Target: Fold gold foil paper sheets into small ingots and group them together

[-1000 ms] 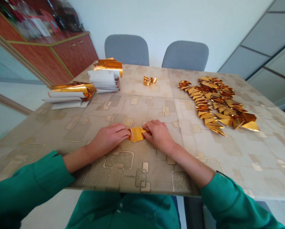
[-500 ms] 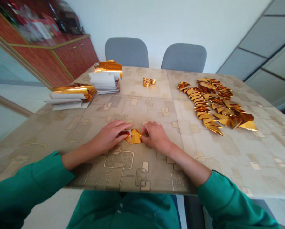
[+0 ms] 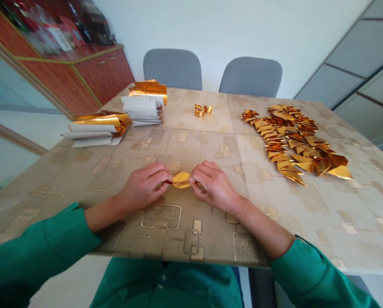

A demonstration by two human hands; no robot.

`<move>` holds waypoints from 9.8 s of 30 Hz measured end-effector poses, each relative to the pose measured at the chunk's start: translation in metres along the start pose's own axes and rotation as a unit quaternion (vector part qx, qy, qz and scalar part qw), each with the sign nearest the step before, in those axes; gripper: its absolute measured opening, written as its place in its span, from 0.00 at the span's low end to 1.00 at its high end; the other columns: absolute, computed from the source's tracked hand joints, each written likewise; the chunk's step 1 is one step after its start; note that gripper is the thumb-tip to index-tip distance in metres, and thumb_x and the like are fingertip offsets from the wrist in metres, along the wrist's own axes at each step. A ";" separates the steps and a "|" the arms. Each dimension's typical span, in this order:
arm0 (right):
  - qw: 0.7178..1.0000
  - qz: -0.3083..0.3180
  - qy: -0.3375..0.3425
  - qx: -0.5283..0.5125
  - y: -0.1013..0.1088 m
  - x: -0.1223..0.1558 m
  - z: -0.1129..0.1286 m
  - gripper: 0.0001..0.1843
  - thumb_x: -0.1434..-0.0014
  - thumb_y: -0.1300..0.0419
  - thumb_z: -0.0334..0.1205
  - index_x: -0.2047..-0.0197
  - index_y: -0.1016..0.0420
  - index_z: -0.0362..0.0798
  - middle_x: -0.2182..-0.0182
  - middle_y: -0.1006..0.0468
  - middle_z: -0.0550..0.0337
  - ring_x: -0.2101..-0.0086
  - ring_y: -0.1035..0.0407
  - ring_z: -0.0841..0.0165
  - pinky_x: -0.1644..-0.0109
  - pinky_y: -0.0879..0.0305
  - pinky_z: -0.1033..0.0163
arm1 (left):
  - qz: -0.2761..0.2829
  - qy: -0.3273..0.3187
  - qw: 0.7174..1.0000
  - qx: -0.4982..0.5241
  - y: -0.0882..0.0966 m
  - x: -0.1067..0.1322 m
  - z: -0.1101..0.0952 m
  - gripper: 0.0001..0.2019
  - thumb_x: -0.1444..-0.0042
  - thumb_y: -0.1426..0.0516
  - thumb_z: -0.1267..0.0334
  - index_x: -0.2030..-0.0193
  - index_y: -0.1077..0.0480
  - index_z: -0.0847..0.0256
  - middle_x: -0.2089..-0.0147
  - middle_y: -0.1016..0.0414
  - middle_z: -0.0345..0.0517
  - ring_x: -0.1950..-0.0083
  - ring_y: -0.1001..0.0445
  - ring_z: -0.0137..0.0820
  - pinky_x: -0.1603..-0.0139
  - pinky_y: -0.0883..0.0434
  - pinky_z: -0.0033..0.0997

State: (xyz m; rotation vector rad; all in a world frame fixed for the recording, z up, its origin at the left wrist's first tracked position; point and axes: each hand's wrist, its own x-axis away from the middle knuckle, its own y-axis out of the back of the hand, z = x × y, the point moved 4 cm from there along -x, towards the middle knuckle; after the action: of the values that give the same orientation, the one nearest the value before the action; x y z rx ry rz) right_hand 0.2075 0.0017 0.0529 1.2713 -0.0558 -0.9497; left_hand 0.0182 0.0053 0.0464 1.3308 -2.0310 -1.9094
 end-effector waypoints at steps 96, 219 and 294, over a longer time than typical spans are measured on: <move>0.986 0.059 -0.060 0.146 -0.030 -0.002 -0.018 0.15 0.33 0.45 0.48 0.68 0.32 0.48 0.70 0.27 0.55 0.66 0.39 0.61 0.62 0.51 0.57 | 0.186 -0.092 0.978 -0.034 -0.021 0.026 -0.017 0.25 0.37 0.45 0.52 0.39 0.35 0.67 0.35 0.33 0.57 0.52 0.29 0.40 0.52 0.32 0.41; 0.977 0.088 -0.189 0.044 -0.031 0.011 -0.019 0.04 0.36 0.41 0.40 0.61 0.32 0.50 0.67 0.24 0.60 0.63 0.34 0.63 0.56 0.50 0.59 | 0.148 0.060 0.987 0.027 -0.005 0.016 0.006 0.12 0.33 0.49 0.59 0.54 0.27 0.61 0.52 0.25 0.49 0.50 0.29 0.37 0.48 0.32 0.39; 0.977 -0.082 -0.172 -0.090 0.010 0.009 -0.024 0.12 0.44 0.41 0.33 0.78 0.24 0.48 0.81 0.25 0.64 0.77 0.35 0.73 0.68 0.40 0.63 | 0.005 0.255 0.915 0.313 -0.007 -0.004 0.036 0.04 0.45 0.40 0.66 0.63 0.25 0.62 0.64 0.18 0.44 0.64 0.20 0.30 0.63 0.26 0.26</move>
State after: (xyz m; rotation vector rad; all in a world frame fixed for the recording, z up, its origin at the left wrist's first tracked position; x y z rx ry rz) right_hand 0.2318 0.0143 0.0490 0.9445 -0.1340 -1.2822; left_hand 0.0036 0.0373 0.0337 1.6856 -2.3924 -0.7542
